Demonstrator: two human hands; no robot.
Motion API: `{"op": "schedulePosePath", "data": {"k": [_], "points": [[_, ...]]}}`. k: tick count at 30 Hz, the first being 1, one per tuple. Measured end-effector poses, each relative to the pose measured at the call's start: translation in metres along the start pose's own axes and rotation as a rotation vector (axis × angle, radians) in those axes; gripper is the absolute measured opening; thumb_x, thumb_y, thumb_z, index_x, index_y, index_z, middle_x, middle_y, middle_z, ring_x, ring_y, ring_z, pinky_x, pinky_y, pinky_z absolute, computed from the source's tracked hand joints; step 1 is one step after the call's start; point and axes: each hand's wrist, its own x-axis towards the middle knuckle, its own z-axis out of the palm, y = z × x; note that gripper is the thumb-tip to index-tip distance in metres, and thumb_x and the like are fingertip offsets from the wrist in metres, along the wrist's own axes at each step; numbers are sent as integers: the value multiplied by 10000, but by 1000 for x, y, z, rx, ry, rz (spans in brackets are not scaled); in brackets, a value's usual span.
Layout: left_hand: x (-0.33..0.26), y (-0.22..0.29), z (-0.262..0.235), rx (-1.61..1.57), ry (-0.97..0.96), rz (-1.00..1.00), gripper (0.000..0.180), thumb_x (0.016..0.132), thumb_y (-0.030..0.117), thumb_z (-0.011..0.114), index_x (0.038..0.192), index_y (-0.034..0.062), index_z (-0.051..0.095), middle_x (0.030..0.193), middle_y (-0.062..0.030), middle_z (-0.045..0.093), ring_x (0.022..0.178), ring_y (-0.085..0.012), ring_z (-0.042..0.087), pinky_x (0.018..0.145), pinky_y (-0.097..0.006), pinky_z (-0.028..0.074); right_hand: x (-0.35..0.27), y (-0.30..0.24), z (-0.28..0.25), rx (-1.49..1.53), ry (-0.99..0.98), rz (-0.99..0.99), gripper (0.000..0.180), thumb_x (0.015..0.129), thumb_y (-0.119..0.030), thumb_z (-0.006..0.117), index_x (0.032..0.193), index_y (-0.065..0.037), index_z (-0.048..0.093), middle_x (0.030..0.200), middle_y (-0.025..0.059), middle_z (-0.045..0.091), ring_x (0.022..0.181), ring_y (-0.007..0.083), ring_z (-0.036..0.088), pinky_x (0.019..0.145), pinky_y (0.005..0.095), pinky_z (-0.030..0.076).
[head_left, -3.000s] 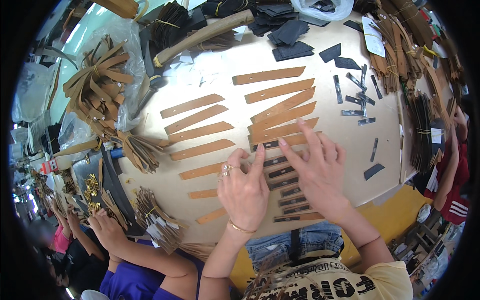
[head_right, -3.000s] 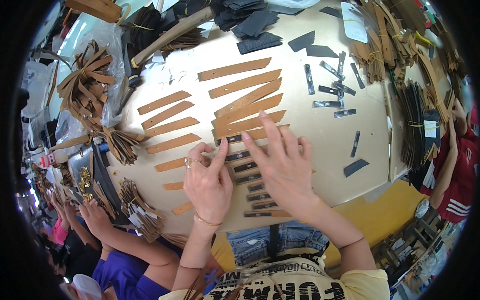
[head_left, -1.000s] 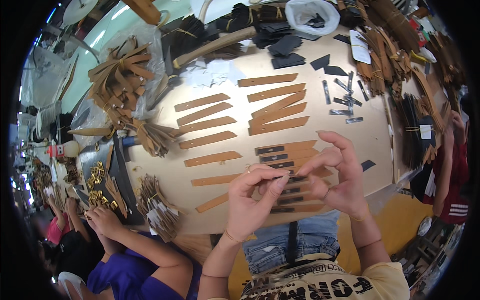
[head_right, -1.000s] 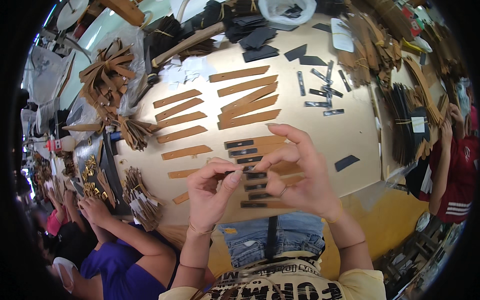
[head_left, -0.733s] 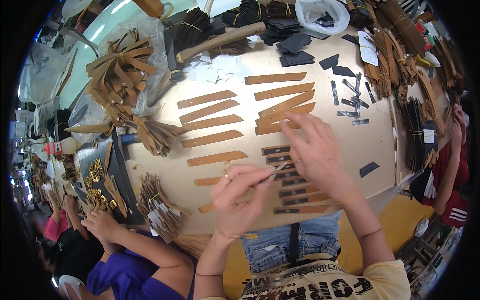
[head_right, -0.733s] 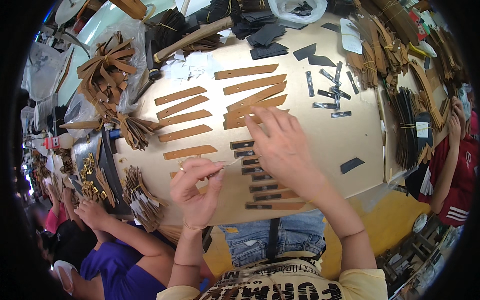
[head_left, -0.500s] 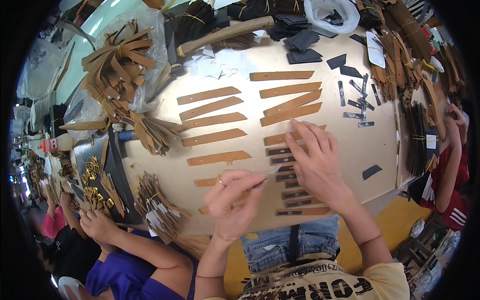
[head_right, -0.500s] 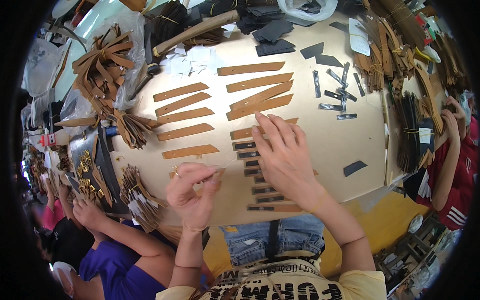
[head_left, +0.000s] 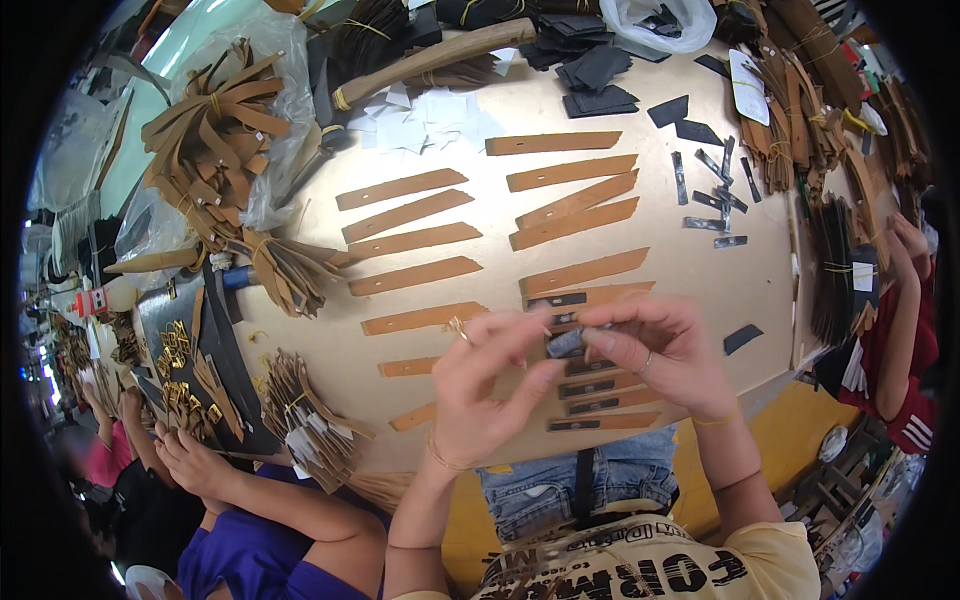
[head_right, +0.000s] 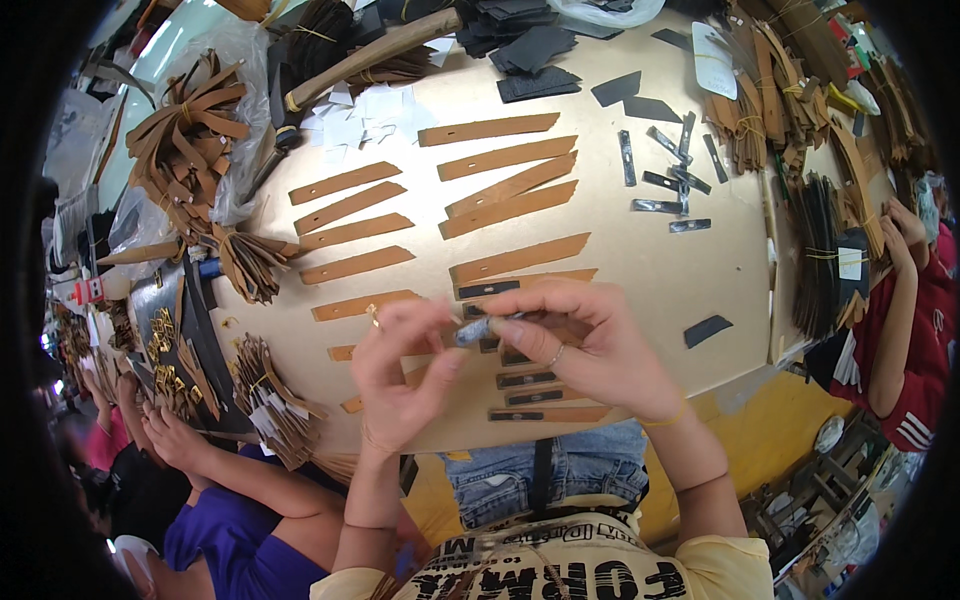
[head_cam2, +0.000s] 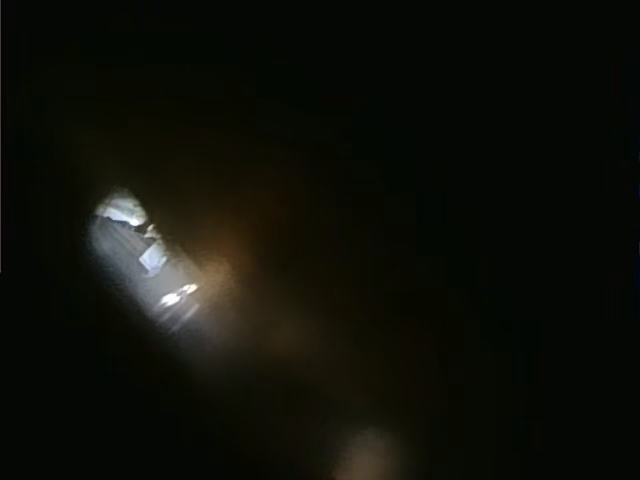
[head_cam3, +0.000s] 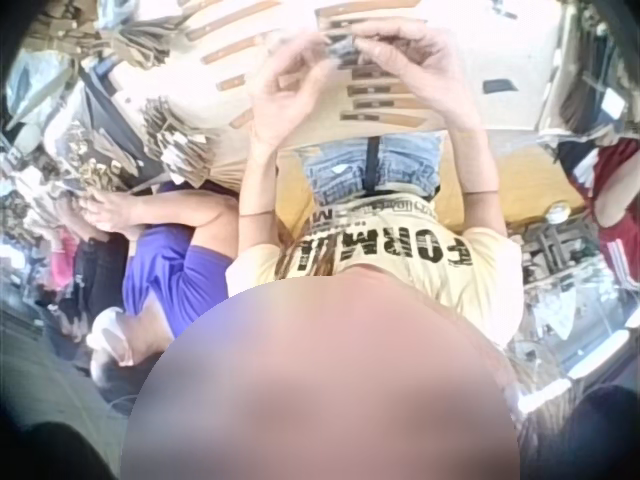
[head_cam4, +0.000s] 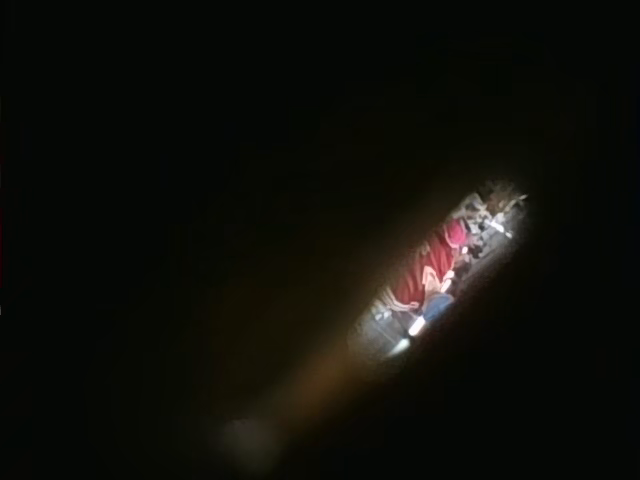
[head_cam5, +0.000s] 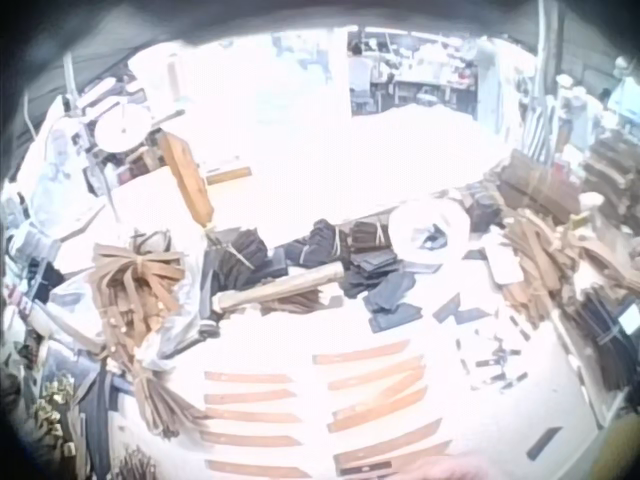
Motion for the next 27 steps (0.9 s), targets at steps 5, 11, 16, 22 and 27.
{"op": "schedulePosePath", "data": {"k": [5,11,16,22,27], "points": [[2,1,3,-354,22,-415,273,933,51,691,1190,-37,667,929,3,645,715,-36,527,641,-188,446,6,0,11,-383,75,-239,327,904,-32,711,1229,-9,681,1010,77,724,899,124,674,811,261,536],[9,-2,10,-254,103,-533,143,953,92,692,1025,-32,702,703,44,621,587,-5,460,529,-178,356,12,3,12,-468,145,-241,318,893,-32,716,1209,-17,693,961,83,720,811,125,667,727,264,538],[18,-9,19,108,199,-417,92,896,97,747,890,7,730,663,17,633,524,-19,429,476,-216,325,21,10,5,-535,212,-198,196,897,-22,706,1086,29,698,911,67,697,806,104,629,762,249,522],[27,-9,30,481,265,-304,146,858,123,775,841,-13,725,638,2,637,491,-15,361,445,-224,267,38,22,9,-687,320,-332,179,859,-12,706,1030,-1,653,780,86,687,696,177,685,640,283,530],[31,-8,32,581,263,-341,146,854,170,765,800,50,703,689,-71,678,529,-205,576,520,-331,429,41,23,8,-720,338,-286,282,856,-2,694,1103,-31,561,758,63,687,659,183,688,590,298,506]]}}
